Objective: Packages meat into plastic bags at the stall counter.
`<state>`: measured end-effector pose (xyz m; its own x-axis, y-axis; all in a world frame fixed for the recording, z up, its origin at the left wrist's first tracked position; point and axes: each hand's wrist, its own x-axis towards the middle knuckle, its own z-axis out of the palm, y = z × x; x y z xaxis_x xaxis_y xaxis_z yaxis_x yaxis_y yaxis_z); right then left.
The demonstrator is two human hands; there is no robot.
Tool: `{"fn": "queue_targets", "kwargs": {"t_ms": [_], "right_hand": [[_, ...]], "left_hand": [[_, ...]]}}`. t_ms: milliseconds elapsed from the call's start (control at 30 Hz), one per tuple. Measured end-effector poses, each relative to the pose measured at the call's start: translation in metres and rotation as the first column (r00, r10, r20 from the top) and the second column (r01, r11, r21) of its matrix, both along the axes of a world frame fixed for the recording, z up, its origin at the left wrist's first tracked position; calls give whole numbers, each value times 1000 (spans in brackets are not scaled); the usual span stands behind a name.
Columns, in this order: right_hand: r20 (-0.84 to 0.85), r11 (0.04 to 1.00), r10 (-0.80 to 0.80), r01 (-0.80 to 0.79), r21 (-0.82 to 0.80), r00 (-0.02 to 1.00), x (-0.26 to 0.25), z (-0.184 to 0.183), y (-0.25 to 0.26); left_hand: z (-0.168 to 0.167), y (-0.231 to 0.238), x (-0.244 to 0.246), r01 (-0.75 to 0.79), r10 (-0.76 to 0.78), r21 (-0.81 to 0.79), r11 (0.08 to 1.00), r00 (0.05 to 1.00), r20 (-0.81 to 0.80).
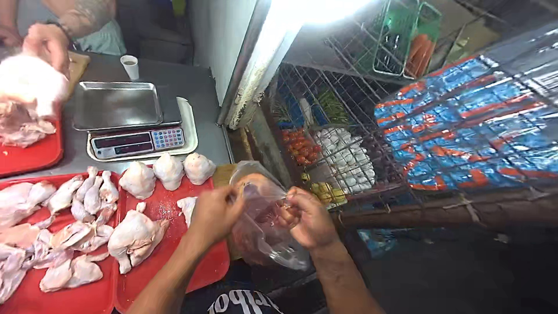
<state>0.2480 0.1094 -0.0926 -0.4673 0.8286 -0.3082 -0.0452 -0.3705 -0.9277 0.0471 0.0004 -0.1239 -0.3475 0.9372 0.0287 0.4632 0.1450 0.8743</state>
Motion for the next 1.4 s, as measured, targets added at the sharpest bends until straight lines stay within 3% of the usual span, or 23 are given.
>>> {"fn": "queue_targets", "kwargs": {"t_ms": [33,100,200,300,400,533,600,700,800,867,967,1033,1133,1200,1267,1333,1400], "right_hand": [[8,1000,-7,7,-6,1000,2,-6,0],[26,1000,-17,17,-20,1000,10,-15,3],[29,999,-20,21,-29,999,22,-20,8],[63,1000,-18,17,16,998,31,-19,13],[77,997,33,-38,69,996,26,-12,15],[99,980,100,-115,159,990,26,-1,27],[136,977,151,-168,128,979,27,-8,42],[296,952,237,-282,120,925,31,-32,65],[232,967,212,-237,89,949,29,-40,79],[161,975,209,-218,40,965,31,-43,85],[157,959,270,-279,39,950,42,-42,89],[421,911,260,-366,192,869,44,-27,83],[717,766,203,-565,308,667,45,9,61],[732,734,96,-544,406,675,57,18,48],[650,731,-38,-422,536,759,81,20,41],[527,764,-87,-282,580,845,113,7,36],[389,841,-59,-164,515,919,142,-27,31]], "left_hand": [[-11,31,-10,1,-3,-73,997,1000,-31],[-46,92,-19,147,-151,-191,970,989,-4],[-72,143,-10,313,-329,-249,916,944,-22],[-39,148,9,294,-290,-110,950,956,52],[20,138,25,210,-222,72,975,922,317],[60,120,44,279,-319,155,948,848,424],[62,113,38,404,-424,130,905,846,323],[47,97,45,534,-536,-113,838,844,15],[22,69,94,465,-547,-319,826,799,-251],[9,60,125,322,-500,-427,845,758,-418],[-25,64,139,132,-134,-42,990,835,-533],[-33,74,130,78,-16,121,990,894,-448],[-29,81,112,76,-64,40,996,969,-238],[-32,81,102,133,-134,-22,991,984,-121],[-34,81,92,196,-192,-14,981,973,131],[-32,85,91,207,-200,50,977,814,546],[-22,98,96,245,-210,65,967,629,748]]}}
